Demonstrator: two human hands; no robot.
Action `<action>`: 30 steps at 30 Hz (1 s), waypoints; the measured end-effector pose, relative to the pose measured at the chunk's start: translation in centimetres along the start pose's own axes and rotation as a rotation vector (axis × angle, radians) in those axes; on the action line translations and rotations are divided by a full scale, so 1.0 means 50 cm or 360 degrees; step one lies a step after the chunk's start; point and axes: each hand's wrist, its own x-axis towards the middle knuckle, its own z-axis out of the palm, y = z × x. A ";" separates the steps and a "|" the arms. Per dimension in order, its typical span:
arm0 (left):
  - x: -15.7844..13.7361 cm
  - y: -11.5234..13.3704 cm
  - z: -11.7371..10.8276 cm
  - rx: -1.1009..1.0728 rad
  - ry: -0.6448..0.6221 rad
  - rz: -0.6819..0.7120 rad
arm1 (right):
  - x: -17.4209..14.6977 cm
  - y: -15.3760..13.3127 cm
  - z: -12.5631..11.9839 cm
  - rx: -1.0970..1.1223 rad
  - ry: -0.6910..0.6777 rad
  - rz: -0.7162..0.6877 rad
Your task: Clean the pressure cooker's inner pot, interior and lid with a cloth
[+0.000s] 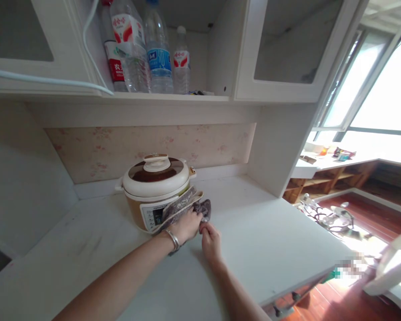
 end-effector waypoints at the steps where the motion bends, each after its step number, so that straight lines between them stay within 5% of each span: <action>1: -0.016 0.006 0.008 -0.0075 0.0028 -0.0011 | -0.005 -0.002 -0.004 0.0016 0.0071 -0.0035; 7: -0.127 -0.009 0.023 -0.0569 0.0225 -0.0006 | -0.032 -0.040 -0.012 -0.0220 0.0034 -0.0569; 10: -0.217 -0.095 0.012 -0.1171 0.0412 -0.0227 | -0.039 -0.063 -0.010 -0.0582 -0.0139 -0.0691; 14: -0.317 -0.254 -0.010 -0.1541 0.0845 -0.1029 | -0.048 -0.082 0.005 -0.0833 -0.0282 -0.0648; 18: -0.312 -0.359 -0.038 -0.1712 0.0827 -0.1052 | -0.064 -0.078 -0.004 -0.1001 -0.0288 -0.0552; 23: -0.245 -0.395 -0.070 -0.1868 0.0671 -0.0703 | -0.086 -0.002 -0.139 -0.1413 -0.0052 -0.0237; 27: -0.222 -0.379 -0.084 -0.1979 0.0659 -0.0598 | -0.105 0.084 -0.287 -0.1719 0.0129 0.0038; 30: -0.190 -0.354 -0.082 -0.2015 0.0717 -0.0587 | -0.113 0.121 -0.338 -0.1806 0.0252 0.0145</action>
